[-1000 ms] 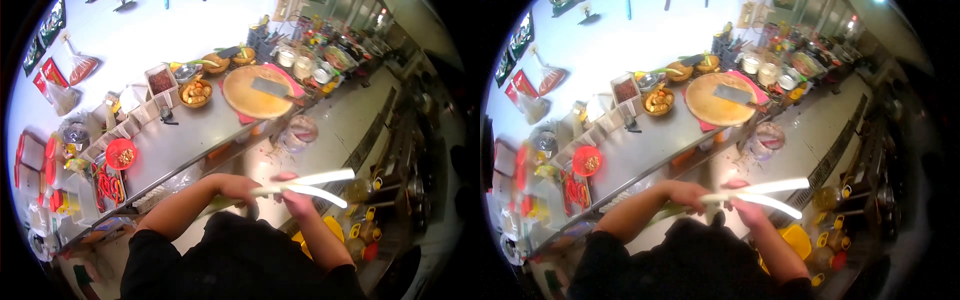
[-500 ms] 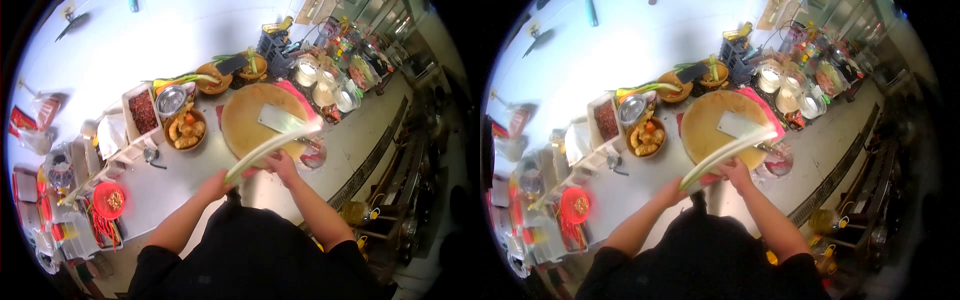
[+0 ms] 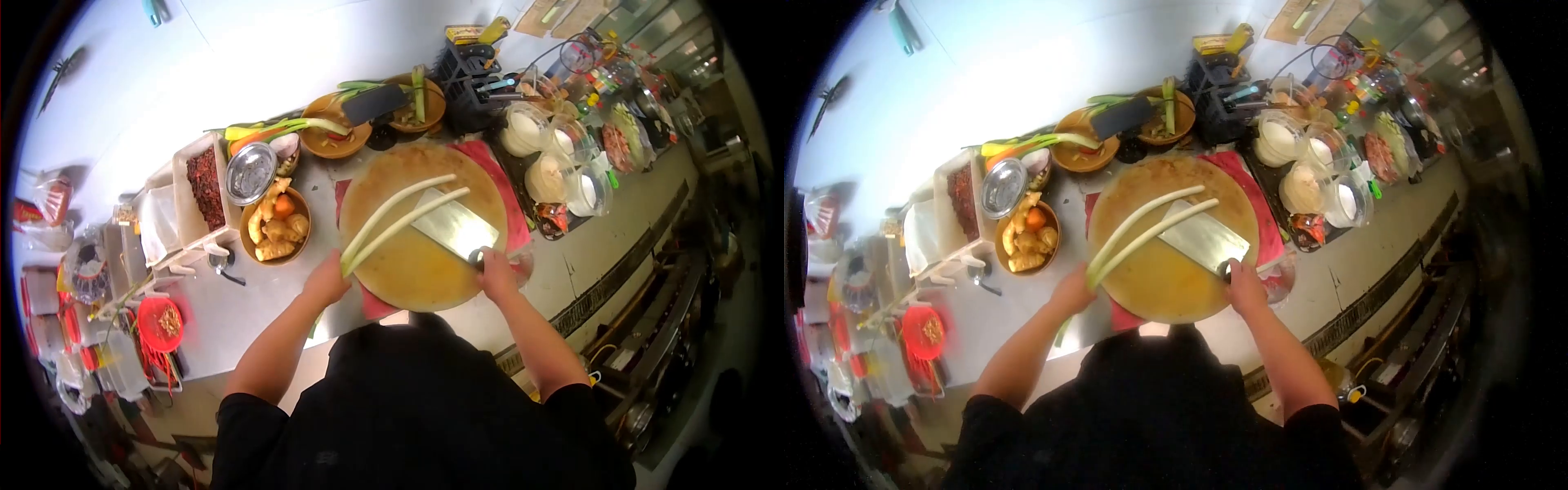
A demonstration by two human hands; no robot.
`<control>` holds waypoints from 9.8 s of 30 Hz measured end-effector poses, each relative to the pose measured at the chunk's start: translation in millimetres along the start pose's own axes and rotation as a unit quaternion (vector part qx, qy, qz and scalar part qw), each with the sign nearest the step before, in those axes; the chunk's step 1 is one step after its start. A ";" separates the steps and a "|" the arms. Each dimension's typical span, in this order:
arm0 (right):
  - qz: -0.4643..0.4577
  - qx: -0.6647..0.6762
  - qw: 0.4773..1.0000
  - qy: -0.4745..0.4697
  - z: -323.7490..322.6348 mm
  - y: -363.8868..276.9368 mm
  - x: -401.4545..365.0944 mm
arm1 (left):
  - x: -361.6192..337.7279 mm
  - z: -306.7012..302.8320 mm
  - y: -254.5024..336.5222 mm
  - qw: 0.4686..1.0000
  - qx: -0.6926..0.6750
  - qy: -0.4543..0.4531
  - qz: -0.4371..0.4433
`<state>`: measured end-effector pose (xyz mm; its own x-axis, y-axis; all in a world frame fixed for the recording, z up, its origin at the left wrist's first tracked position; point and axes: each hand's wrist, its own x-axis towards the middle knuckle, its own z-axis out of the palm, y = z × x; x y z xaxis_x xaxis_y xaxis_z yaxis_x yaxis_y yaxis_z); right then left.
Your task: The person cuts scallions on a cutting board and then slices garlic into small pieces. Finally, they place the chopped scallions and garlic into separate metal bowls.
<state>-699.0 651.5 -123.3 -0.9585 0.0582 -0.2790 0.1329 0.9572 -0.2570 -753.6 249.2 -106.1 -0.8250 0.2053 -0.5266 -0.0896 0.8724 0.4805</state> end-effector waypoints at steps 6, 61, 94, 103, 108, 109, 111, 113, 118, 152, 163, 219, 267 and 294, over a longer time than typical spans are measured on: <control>0.031 0.019 0.997 -0.075 -71.8 18.3 -6.4 | -6.5 21.0 34.4 0.992 -0.032 0.121 0.001; -0.041 0.241 0.946 -0.215 -37.3 -110.5 -14.1 | 246.0 -227.2 2.5 0.915 0.383 0.101 0.078; -0.024 0.229 0.946 -0.227 -33.6 -107.4 -14.6 | 172.2 -275.2 -33.1 0.907 0.338 0.249 -0.011; -0.017 0.295 0.937 -0.188 -32.7 -85.4 -30.0 | 210.9 -194.1 66.9 0.943 0.188 0.222 0.165; 0.010 0.309 0.936 -0.165 -40.1 -74.2 -46.0 | 260.4 -173.4 89.6 0.907 0.216 0.293 0.210; 0.042 0.301 0.938 -0.168 -37.7 -71.5 -50.0 | 266.4 -174.1 96.2 0.920 0.223 0.255 0.197; 0.076 0.293 0.938 -0.169 -30.7 -64.5 -57.2 | 273.7 -176.3 107.8 0.931 0.229 0.215 0.186; 0.102 0.287 0.936 -0.174 -23.0 -55.2 -61.1 | 276.9 -183.1 118.2 0.954 0.248 0.144 0.089; 0.091 0.308 0.934 -0.158 -28.2 -53.0 -59.0 | 272.5 -189.2 117.8 0.951 0.274 0.124 0.076; 0.108 0.375 0.912 -0.128 -24.3 -42.1 -63.4 | 286.3 -178.7 341.8 0.954 -0.234 -0.047 0.179; 0.103 0.369 0.913 -0.139 -29.5 -37.6 -53.6 | 286.7 -148.1 333.3 0.933 -0.307 0.152 0.111; 0.261 0.477 0.836 -0.071 -34.2 -2.9 -55.4 | 367.2 -171.7 246.3 0.726 0.599 0.038 0.335; -0.106 0.201 0.966 0.122 -141.1 -136.1 -15.4 | -9.7 -50.6 222.9 0.921 -0.263 0.143 0.248; 0.000 0.142 0.990 0.001 -15.2 2.7 -22.9 | 77.2 30.3 112.6 0.619 -0.776 -0.068 -0.100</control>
<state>-680.5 657.1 -103.6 -0.9590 0.0589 -0.2773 0.1981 0.8391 -0.5066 -810.5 376.7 -113.9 -0.6659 0.2896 -0.6876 -0.6971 -0.5698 0.4352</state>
